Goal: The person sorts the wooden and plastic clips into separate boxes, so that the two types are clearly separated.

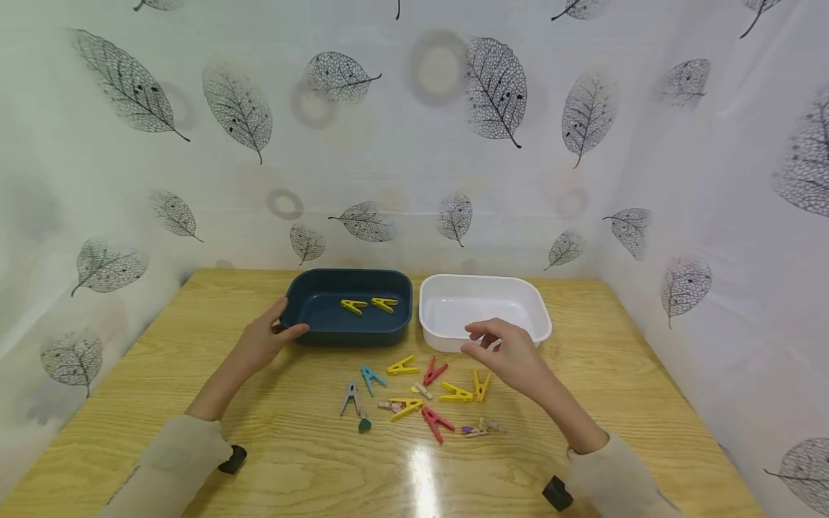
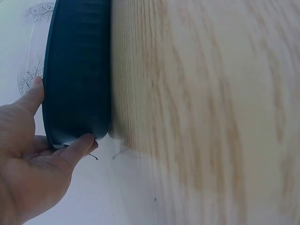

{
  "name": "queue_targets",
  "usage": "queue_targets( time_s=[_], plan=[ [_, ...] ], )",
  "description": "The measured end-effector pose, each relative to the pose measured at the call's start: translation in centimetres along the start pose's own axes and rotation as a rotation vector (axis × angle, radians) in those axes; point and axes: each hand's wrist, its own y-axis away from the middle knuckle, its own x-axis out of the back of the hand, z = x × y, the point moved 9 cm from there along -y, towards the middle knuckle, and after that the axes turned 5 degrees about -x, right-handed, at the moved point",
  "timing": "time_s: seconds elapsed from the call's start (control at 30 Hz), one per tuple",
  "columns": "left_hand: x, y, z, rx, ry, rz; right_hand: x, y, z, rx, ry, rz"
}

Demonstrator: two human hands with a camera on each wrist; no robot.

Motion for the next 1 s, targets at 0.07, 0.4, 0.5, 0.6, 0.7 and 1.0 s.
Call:
queue_targets(
  time_s=[0.07,0.4,0.5,0.6,0.7,1.0],
  plan=[
    [0.0,0.0,0.0,-0.001,-0.004,-0.001,0.0,0.4,0.5,-0.011,-0.002,-0.009],
    [0.1,0.0,0.1,0.003,-0.014,-0.001,0.5,1.9,2.5,-0.058,-0.023,-0.026],
    [0.1,0.0,0.0,0.0,-0.007,-0.001,0.4,2.3,3.2,-0.067,-0.029,-0.033],
    [0.0,0.0,-0.1,0.0,-0.003,0.0,0.3,2.5,4.0,-0.072,-0.031,-0.039],
    [0.0,0.0,-0.1,-0.001,-0.005,0.001,0.1,2.7,4.8,-0.078,-0.033,-0.037],
    [0.0,0.0,0.1,-0.01,-0.019,0.004,-1.2,3.3,6.5,-0.081,-0.035,-0.046]
  ],
)
